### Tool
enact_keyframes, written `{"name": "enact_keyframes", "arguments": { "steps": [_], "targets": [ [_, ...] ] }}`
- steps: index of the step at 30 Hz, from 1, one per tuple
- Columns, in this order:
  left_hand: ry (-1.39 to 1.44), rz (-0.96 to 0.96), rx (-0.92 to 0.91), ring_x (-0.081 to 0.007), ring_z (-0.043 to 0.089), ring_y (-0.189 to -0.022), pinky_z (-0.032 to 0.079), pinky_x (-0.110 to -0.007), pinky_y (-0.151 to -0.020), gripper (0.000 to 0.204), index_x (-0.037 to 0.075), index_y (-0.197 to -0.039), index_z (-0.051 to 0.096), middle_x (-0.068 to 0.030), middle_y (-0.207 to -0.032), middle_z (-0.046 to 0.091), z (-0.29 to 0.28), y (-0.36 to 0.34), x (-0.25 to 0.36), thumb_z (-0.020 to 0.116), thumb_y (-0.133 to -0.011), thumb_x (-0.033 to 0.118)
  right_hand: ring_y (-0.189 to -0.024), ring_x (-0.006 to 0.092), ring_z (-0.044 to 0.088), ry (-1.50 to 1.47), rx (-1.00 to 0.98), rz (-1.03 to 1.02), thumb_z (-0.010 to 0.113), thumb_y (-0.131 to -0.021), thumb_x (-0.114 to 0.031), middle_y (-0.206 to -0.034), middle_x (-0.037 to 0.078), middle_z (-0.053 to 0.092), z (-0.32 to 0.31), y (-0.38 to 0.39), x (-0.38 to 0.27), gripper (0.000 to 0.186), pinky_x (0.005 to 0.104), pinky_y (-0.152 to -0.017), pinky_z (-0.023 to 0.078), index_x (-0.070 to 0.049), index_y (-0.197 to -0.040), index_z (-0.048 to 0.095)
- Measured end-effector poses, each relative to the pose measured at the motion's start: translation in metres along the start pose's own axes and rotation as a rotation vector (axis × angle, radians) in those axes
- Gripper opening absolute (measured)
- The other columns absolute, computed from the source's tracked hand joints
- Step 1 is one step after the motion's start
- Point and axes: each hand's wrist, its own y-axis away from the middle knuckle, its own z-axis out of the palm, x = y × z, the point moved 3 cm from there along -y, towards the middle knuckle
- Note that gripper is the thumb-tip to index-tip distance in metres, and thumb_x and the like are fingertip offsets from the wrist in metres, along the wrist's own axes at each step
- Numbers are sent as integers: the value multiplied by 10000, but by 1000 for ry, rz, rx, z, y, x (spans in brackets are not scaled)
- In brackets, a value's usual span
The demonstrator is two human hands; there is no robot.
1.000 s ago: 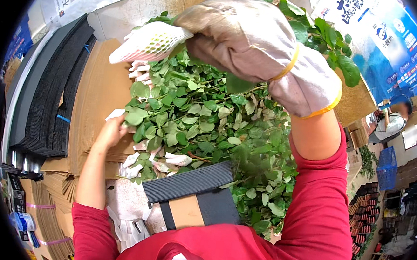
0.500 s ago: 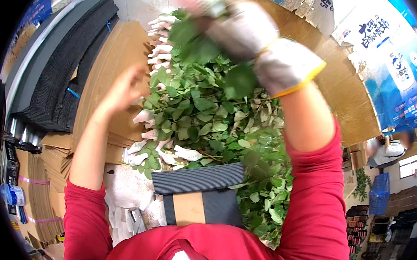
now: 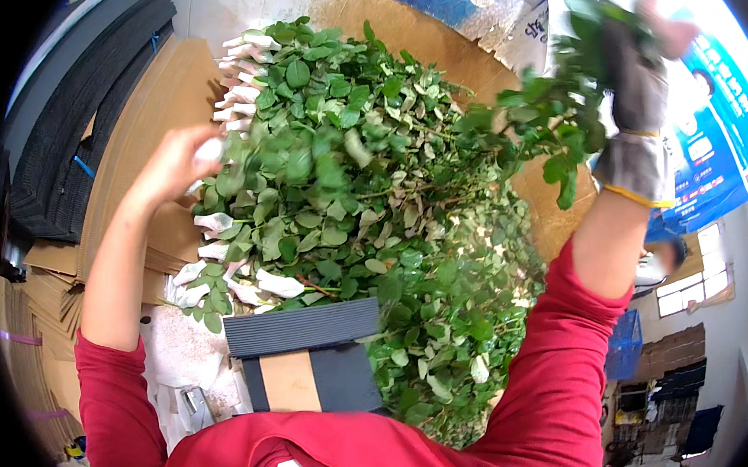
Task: The person arranges pink roses and green leaves into a black plastic tray, placing them in rows. They then use a stapler to secure the arrangement and place the finished tray into a larger container.
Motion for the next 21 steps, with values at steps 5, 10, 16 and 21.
{"name": "enact_keyframes", "arguments": {
  "steps": [5, 10, 16, 21],
  "targets": [
    [230, 192, 181, -122, 655, -755, 541, -278, -670, 413, 22, -1226, 643, -76, -983, 699, -52, -14, 86, 728, -822, 8, -839, 194, 671, -113, -399, -35, 681, -893, -193, -949, 60, 710, 224, 98, -11, 254, 314, -713, 557, -97, -1129, 675],
    [545, 140, 81, -167, 678, -1012, 548, -305, -809, 507, 73, -1315, 594, -115, -1180, 677, -28, -22, 79, 740, -830, 59, -919, 359, 687, 168, -748, -67, 682, -854, -284, -1003, 179, 708, 291, 150, 25, 345, 423, -817, 556, -112, -1150, 643],
    [-256, -140, -234, -410, 518, -1181, 438, -463, -1017, 572, 30, -1346, 486, -236, -1288, 522, 86, 101, -96, 700, -820, 94, -854, 287, 705, 107, -30, -121, 690, -847, -269, -967, 140, 721, 153, 42, 28, 365, 387, -758, 570, -75, -1152, 644],
    [124, -181, -168, -372, 576, -1112, 490, -441, -920, 484, 69, -1299, 560, -202, -1167, 616, 103, 78, -112, 688, -833, 60, -829, 261, 712, 165, 195, -388, 721, -835, -278, -948, 125, 726, 53, 6, -28, 372, 371, -735, 575, -64, -1133, 660]
  ]
}}
